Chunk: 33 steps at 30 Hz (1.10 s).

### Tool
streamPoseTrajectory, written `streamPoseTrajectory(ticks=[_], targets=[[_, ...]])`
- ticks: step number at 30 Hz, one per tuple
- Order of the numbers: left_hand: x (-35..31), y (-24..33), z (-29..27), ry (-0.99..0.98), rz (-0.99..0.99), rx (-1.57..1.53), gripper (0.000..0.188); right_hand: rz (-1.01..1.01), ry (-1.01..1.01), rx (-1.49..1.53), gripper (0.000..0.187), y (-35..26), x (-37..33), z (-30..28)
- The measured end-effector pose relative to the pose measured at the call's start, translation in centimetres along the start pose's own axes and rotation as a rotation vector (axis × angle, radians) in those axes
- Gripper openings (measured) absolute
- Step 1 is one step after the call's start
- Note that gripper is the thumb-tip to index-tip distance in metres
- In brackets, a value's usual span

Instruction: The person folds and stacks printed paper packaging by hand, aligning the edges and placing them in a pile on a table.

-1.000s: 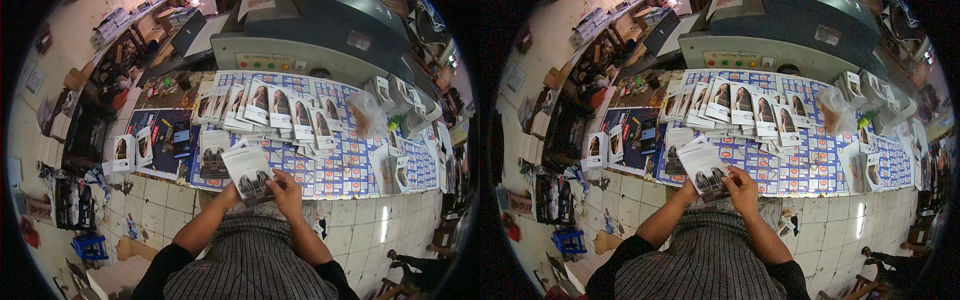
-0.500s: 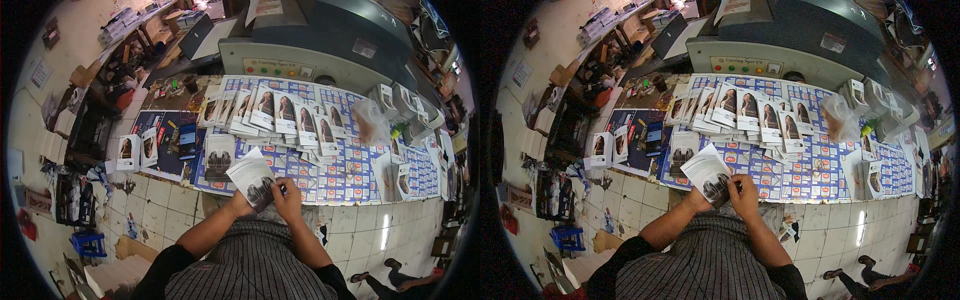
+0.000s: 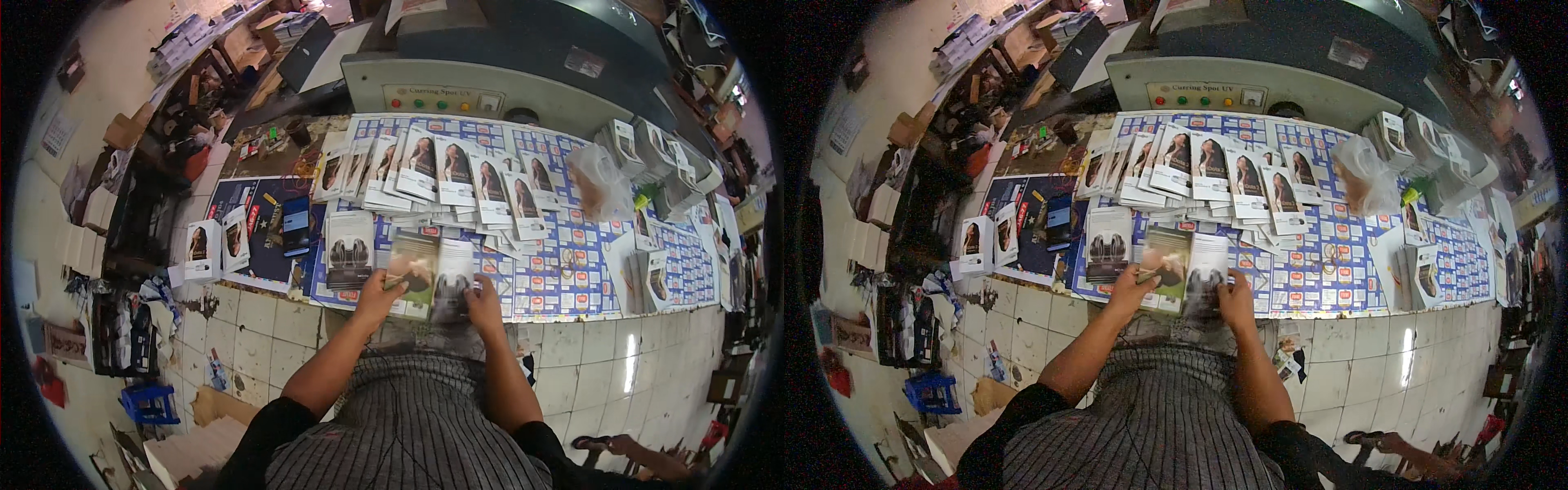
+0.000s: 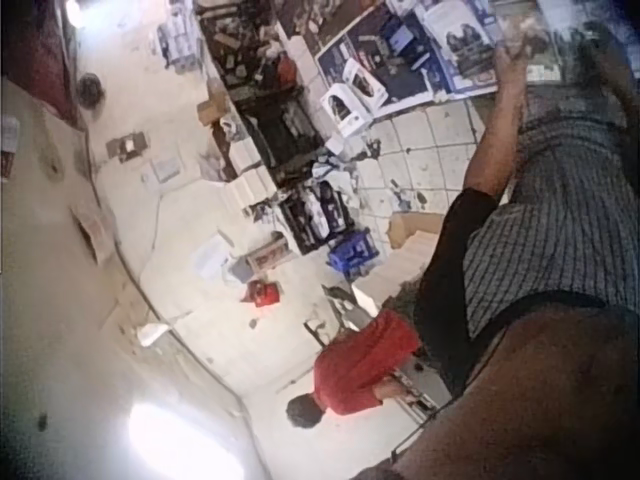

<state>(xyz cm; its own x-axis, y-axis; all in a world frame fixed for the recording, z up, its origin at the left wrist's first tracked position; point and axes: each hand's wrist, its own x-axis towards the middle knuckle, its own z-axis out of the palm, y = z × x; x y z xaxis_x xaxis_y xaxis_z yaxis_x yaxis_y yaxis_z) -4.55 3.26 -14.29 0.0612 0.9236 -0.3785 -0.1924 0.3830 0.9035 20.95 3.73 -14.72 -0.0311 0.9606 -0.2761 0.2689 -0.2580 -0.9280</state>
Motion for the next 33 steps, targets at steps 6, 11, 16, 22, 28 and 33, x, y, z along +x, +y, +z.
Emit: streamPoseTrajectory(ticks=[6, 11, 16, 22, 28, 33], targets=[[-1.0, 1.8, 3.8, 0.221, -0.062, 0.845, 0.06, -0.075, 0.199, -0.278, 0.041, 1.7, 0.3, -0.2], [0.8, -0.7, 3.9, 0.005, 0.613, 1.465, 0.055, -0.135, 0.221, -0.328, 0.04, 0.0, 0.0, -0.3], [2.8, -2.5, 3.6, -0.189, 0.683, 1.511, 0.054, -0.094, 0.225, -0.281, 0.036, -0.3, 0.2, -1.1], [3.2, -1.6, 3.4, -0.252, 0.689, 1.565, 0.062, -0.138, -0.029, 0.016, 0.039, -0.9, 0.2, -2.0], [3.0, -1.5, 3.9, -0.23, 0.68, 1.554, 0.066, -0.115, -0.202, -0.054, 0.04, -0.2, 1.2, -1.8], [3.9, -2.2, 4.7, -0.394, 0.389, 1.655, 0.076, -0.606, -0.015, -0.725, 0.051, -0.8, 1.7, 1.1]])
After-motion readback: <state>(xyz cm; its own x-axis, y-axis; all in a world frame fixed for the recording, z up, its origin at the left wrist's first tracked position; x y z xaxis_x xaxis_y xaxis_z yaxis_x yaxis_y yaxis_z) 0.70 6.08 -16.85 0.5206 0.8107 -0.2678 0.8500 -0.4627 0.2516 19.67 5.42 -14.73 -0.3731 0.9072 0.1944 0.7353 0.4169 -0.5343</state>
